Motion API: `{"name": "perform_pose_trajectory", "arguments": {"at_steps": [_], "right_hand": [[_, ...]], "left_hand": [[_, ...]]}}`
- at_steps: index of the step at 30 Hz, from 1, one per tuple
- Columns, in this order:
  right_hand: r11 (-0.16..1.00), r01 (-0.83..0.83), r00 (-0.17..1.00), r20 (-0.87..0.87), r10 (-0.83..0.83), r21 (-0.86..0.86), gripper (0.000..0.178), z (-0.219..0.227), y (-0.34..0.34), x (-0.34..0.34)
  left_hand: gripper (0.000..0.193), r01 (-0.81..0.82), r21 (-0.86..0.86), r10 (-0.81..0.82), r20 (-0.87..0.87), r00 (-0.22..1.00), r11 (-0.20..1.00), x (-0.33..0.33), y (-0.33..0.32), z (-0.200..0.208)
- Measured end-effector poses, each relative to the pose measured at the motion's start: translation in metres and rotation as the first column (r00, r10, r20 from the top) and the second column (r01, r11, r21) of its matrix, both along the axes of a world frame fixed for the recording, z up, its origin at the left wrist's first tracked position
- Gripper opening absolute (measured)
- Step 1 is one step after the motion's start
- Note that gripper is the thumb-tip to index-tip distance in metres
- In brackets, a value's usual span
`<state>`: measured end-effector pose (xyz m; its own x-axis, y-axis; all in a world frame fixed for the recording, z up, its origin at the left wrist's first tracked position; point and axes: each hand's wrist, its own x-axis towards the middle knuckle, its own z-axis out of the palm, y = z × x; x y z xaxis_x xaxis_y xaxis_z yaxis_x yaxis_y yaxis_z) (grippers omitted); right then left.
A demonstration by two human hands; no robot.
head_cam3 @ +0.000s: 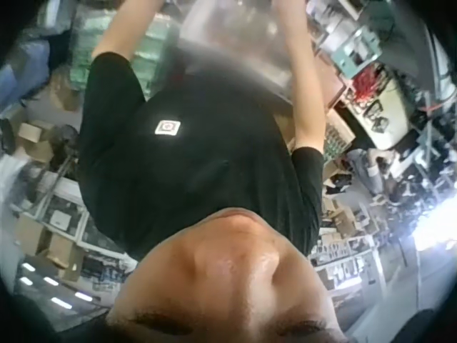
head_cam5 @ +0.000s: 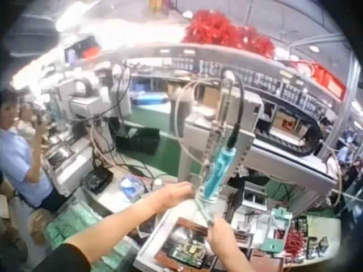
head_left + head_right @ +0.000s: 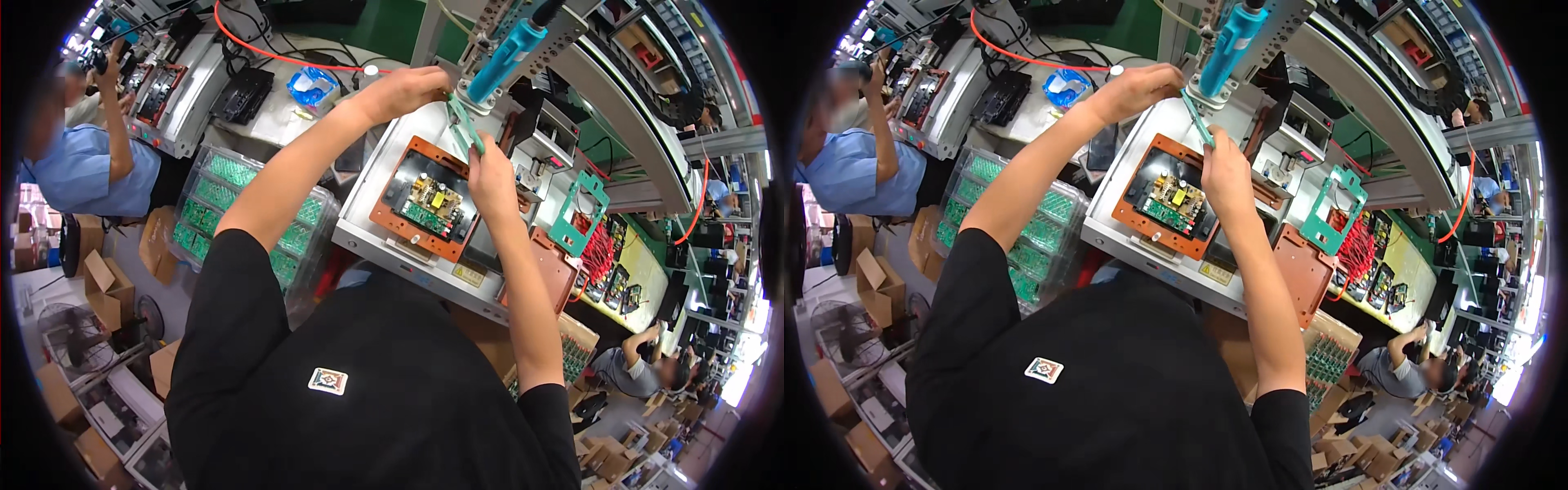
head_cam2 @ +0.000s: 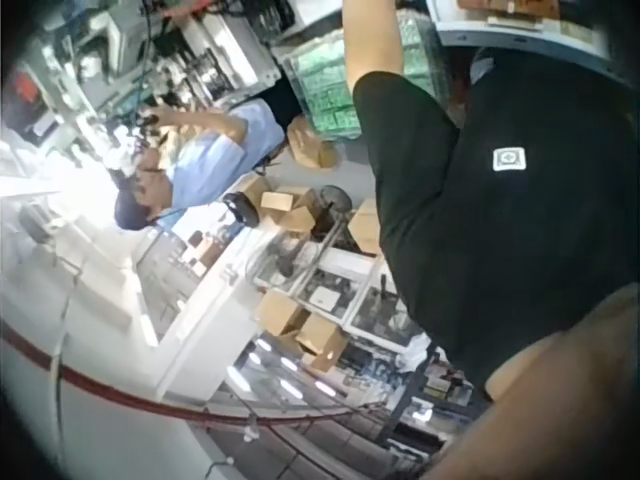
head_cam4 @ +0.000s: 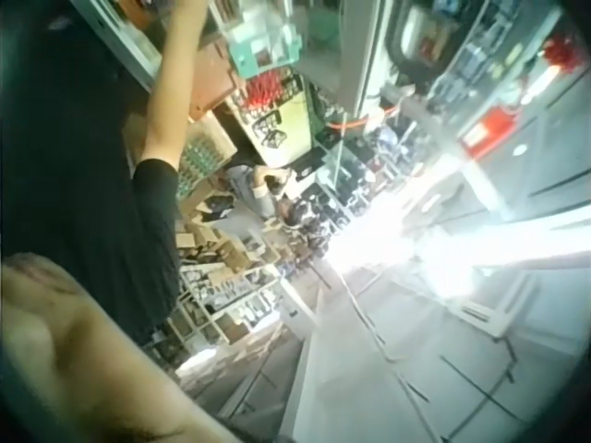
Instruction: Assembling electronic components onto circuit boards and using a testing fixture and electric screwdriver.
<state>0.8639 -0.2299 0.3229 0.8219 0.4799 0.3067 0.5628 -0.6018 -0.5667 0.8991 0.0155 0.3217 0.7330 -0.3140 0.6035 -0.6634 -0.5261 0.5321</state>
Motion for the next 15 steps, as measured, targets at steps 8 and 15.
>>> {"name": "perform_pose_trajectory", "arguments": {"at_steps": [8,15], "right_hand": [[1.0,-0.006,0.999,0.032,0.006,-0.007,0.025,0.003,-0.011,-0.002],[0.998,0.003,0.999,0.039,-0.001,-0.056,0.027,0.015,-0.011,-0.006]], "left_hand": [[0.016,0.079,-0.015,-0.079,-0.027,0.996,0.997,0.01,-0.007,-0.006],[0.022,0.146,-0.012,-0.146,-0.058,0.988,0.989,0.003,-0.005,-0.001]]}}
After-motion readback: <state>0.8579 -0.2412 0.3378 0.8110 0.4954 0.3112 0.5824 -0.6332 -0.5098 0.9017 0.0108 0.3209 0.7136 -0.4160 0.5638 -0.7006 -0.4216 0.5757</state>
